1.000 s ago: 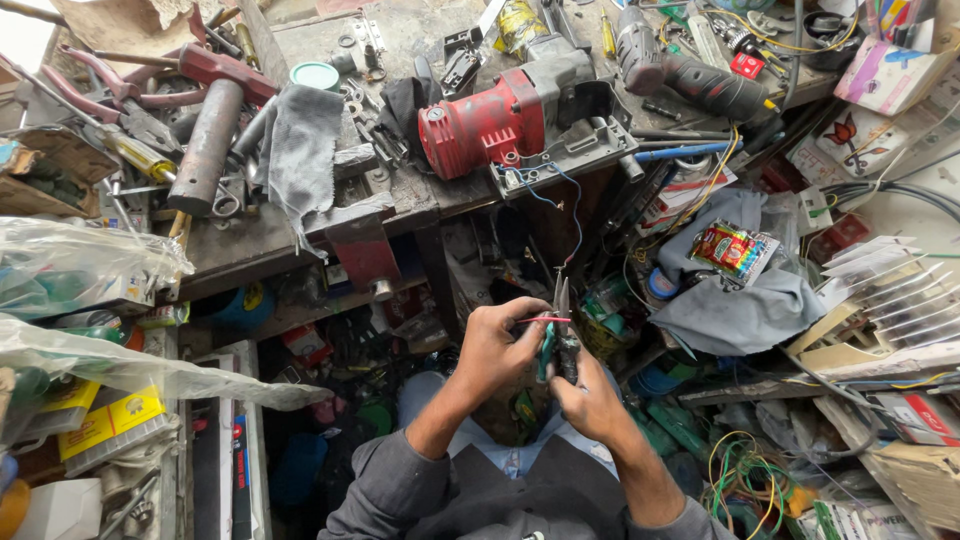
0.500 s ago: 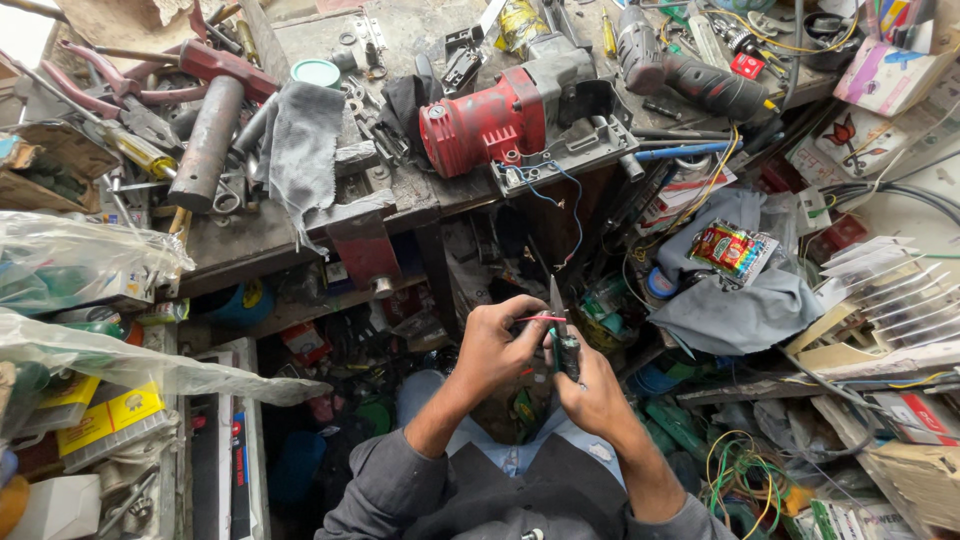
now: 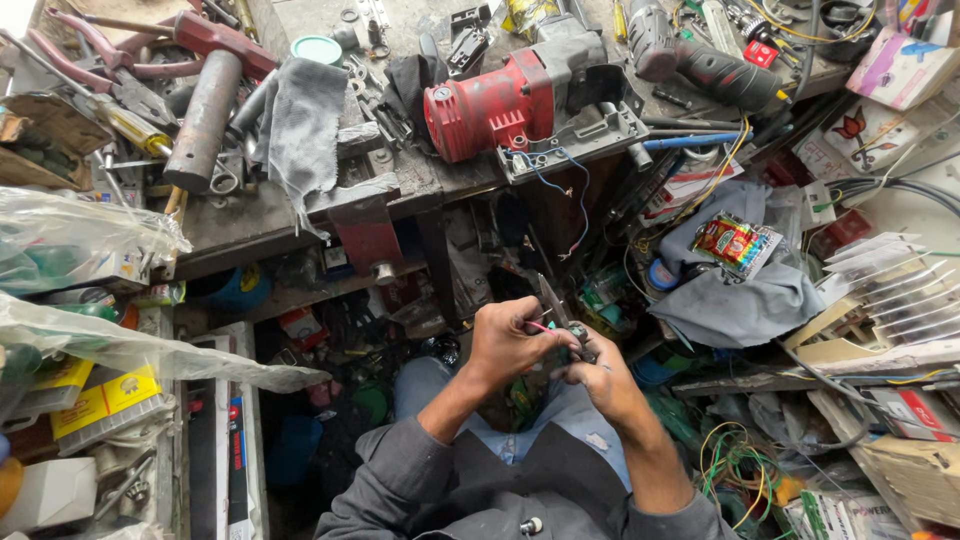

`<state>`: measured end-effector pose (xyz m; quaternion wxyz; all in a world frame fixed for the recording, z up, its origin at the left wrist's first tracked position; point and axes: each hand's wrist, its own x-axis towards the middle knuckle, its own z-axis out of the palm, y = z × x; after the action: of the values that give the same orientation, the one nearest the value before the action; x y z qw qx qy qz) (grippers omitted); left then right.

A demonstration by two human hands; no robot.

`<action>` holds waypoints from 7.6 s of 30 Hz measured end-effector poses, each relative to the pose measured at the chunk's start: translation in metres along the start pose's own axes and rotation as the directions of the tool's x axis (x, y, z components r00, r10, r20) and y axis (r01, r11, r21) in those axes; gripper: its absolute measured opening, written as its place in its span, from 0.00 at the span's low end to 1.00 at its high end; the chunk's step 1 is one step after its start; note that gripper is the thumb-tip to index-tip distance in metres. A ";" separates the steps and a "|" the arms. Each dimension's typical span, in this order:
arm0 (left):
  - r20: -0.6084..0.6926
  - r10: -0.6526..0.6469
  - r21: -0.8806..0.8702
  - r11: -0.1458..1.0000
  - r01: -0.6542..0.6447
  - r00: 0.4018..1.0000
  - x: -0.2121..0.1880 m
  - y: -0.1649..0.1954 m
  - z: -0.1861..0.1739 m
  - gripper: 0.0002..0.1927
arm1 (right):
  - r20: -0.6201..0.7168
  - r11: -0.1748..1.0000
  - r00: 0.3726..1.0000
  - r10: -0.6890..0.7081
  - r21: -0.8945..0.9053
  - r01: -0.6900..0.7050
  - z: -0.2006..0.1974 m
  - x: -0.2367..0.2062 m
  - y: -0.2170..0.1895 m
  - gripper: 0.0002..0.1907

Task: The person repairs an electric mixer at a cluttered workbench. They cut and strip a red wire with pliers, wrap the connection with red electrical tape, disassemble the mixer's motor housing by hand, and drive screws using a cordless drill to reassemble the housing.

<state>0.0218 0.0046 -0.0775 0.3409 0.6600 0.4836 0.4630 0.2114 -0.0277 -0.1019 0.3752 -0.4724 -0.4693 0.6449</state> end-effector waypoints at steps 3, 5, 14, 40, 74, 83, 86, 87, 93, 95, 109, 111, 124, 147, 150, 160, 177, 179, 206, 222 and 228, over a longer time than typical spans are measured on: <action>-0.052 0.107 0.023 0.994 -0.105 0.993 -0.004 -0.015 0.006 0.25 | -0.039 0.998 0.999 -0.015 0.068 0.017 0.004 -0.002 0.009 0.30; -0.092 0.186 0.036 0.982 -0.183 0.978 -0.007 -0.023 0.008 0.24 | -0.066 0.994 0.997 -0.028 0.105 0.035 0.008 -0.003 0.012 0.32; -0.205 0.150 -0.055 0.985 -0.164 0.967 -0.018 0.006 0.007 0.22 | -0.285 0.962 0.952 -0.112 0.210 0.177 0.008 -0.007 0.008 0.29; 0.140 0.342 0.109 0.927 -0.358 0.929 -0.004 0.040 -0.038 0.08 | 0.006 0.964 0.991 -0.137 -0.231 0.134 0.036 -0.021 -0.038 0.22; -0.102 0.049 -0.092 0.994 -0.058 0.994 -0.007 0.002 -0.004 0.17 | -0.208 0.967 0.976 -0.061 0.232 0.110 0.010 0.001 0.027 0.25; 0.178 -0.197 -0.564 0.783 0.264 0.964 -0.002 0.010 -0.015 0.10 | -0.156 0.996 0.987 -0.026 0.080 0.039 0.013 -0.004 0.026 0.26; 0.108 -0.158 -0.573 0.797 0.191 0.982 -0.002 0.015 -0.013 0.08 | -0.112 0.998 0.994 0.009 0.068 -0.001 0.018 -0.006 0.018 0.31; 0.080 -0.163 -0.541 0.821 0.180 0.983 -0.002 0.017 -0.015 0.07 | -0.087 0.997 0.996 0.013 0.071 -0.006 0.020 -0.007 0.014 0.32; -0.046 -0.121 -0.346 0.933 0.098 0.992 -0.004 0.030 -0.017 0.06 | -0.060 0.997 0.996 -0.071 -0.006 0.071 0.030 -0.012 -0.005 0.35; -0.060 -0.105 -0.316 0.945 0.081 0.993 -0.003 0.031 -0.017 0.05 | -0.054 0.996 0.995 -0.089 -0.033 0.087 0.031 -0.012 -0.007 0.36; -0.105 0.180 -0.091 0.978 -0.190 0.978 -0.004 0.026 -0.011 0.07 | -0.100 0.945 0.981 -0.167 -0.300 0.131 0.038 -0.012 -0.021 0.29; -0.101 0.162 -0.084 0.982 -0.171 0.982 -0.003 0.026 -0.010 0.06 | -0.112 0.939 0.981 -0.158 -0.323 0.115 0.040 -0.012 -0.024 0.27; 0.081 0.275 -0.078 0.960 -0.269 0.958 -0.001 0.023 -0.019 0.21 | -0.028 0.936 0.991 -0.127 -0.334 0.111 0.014 -0.011 -0.017 0.21; -0.102 -0.048 -0.264 0.964 0.020 0.994 -0.014 0.014 0.007 0.22 | -0.353 0.915 0.933 -0.068 0.350 0.199 -0.009 -0.009 0.005 0.25; -0.051 0.002 -0.330 0.944 -0.019 0.999 -0.013 0.023 -0.003 0.09 | -0.299 0.950 0.951 -0.077 0.268 0.161 -0.004 -0.015 0.008 0.26; 0.050 -0.135 -0.481 0.865 0.143 0.990 -0.011 0.032 -0.011 0.05 | -0.015 1.000 1.000 0.016 0.021 -0.015 0.019 -0.024 -0.001 0.34; 0.021 0.089 -0.233 0.969 -0.082 0.996 -0.008 0.034 -0.020 0.05 | -0.010 0.982 1.000 -0.030 -0.189 0.028 0.031 -0.023 -0.021 0.17; 0.017 0.108 -0.219 0.970 -0.102 0.994 -0.008 0.035 -0.021 0.05 | -0.036 0.972 0.999 -0.041 -0.235 0.031 0.033 -0.023 -0.023 0.21; 0.076 0.121 -0.192 0.976 -0.105 0.990 -0.009 0.008 0.007 0.09 | -0.033 0.990 0.999 0.000 -0.140 -0.004 -0.013 -0.017 0.002 0.20; -0.239 0.149 0.044 0.989 -0.143 0.959 -0.029 0.009 -0.001 0.14 | -0.401 0.618 0.778 -0.483 -0.786 -0.022 -0.109 0.060 -0.058 0.25; -0.275 0.327 -0.046 0.935 -0.352 0.904 -0.027 0.008 -0.018 0.12 | -0.306 0.292 0.842 -0.444 -0.938 -0.186 -0.134 0.160 -0.165 0.30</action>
<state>0.0050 -0.0239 -0.0722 0.2186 0.6499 0.3796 0.6212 0.3037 0.1998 0.0002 0.1868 -0.7116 -0.6751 0.0539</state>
